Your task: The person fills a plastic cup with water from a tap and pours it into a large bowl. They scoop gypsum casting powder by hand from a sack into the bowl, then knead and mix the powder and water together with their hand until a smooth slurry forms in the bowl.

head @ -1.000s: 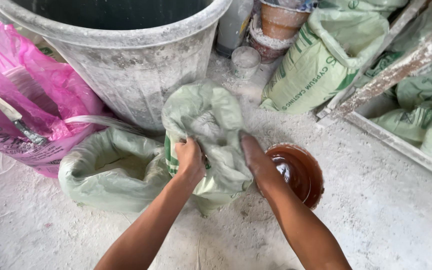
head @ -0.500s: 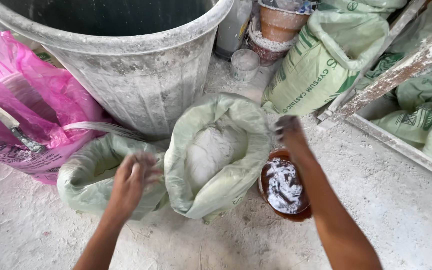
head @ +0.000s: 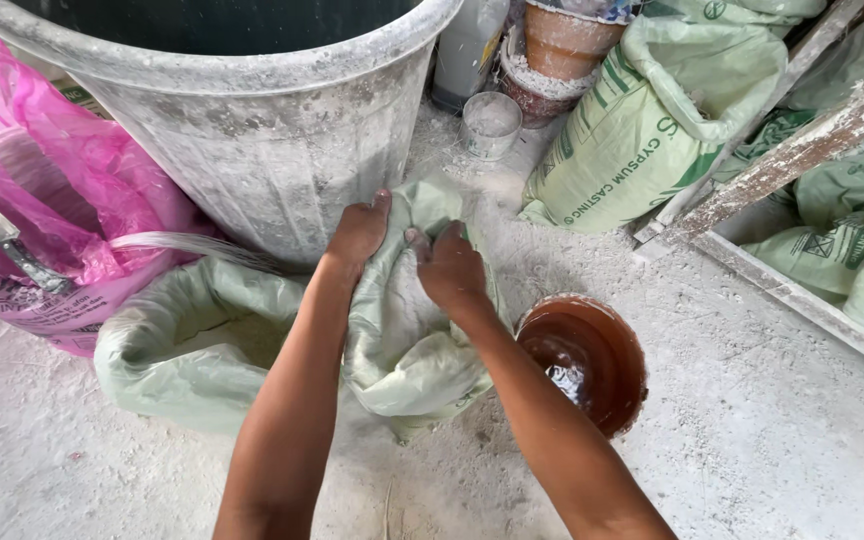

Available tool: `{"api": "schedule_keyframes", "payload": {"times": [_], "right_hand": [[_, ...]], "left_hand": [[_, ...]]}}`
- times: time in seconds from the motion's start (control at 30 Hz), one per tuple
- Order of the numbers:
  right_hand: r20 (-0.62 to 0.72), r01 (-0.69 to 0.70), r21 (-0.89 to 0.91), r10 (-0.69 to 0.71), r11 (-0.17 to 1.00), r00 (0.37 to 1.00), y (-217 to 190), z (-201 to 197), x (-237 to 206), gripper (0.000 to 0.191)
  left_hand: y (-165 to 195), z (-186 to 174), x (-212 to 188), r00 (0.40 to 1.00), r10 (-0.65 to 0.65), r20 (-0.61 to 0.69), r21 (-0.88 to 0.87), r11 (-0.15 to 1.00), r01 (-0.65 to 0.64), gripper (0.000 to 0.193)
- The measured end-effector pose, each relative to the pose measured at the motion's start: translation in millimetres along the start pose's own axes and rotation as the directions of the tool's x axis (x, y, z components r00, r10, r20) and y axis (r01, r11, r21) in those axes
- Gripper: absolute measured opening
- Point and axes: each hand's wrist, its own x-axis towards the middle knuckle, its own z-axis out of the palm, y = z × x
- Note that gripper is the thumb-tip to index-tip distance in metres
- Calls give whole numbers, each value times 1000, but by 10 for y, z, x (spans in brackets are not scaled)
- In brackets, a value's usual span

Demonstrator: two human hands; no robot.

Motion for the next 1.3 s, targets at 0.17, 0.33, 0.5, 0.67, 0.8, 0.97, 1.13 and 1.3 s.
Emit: {"api": "schedule_keyframes", "payload": {"times": [0.17,0.33,0.5,0.67,0.8,0.97,1.13,1.3], "right_hand": [[307,-256,531,98,808,947,694,-773,465,56],[391,-475,793,279,382,877,1006,-1289,660,41],[-256,498,-164,-525,851,812,384,-1483,-73,31],[518,671,145,-634,727,574,-67,-1554,-960,45],[818,529,-74,-252,845,517,-266,-1617,-1244,60],[898,617,-183,-126,765,422,-362,-1663,-1609,72],[803,472,252,-455,845,386,-54,-1495,-1313,65],[591,640,-181,-438,747,677,-44,-768,-395,60]], "left_hand": [[78,-563,23,912,-172,372,-284,914,289,51],[-8,-1069,-229,989,-130,73,-160,977,140,47],[160,-1046,-962,816,557,-155,586,717,-379,49],[120,-540,-1193,548,818,178,841,162,-516,22],[-30,-179,-987,833,423,357,872,169,-459,23],[403,-175,-636,842,531,93,800,463,-381,32],[779,-359,-813,848,516,121,775,485,-406,41],[384,-333,-1602,892,438,-113,824,543,-162,95]]}}
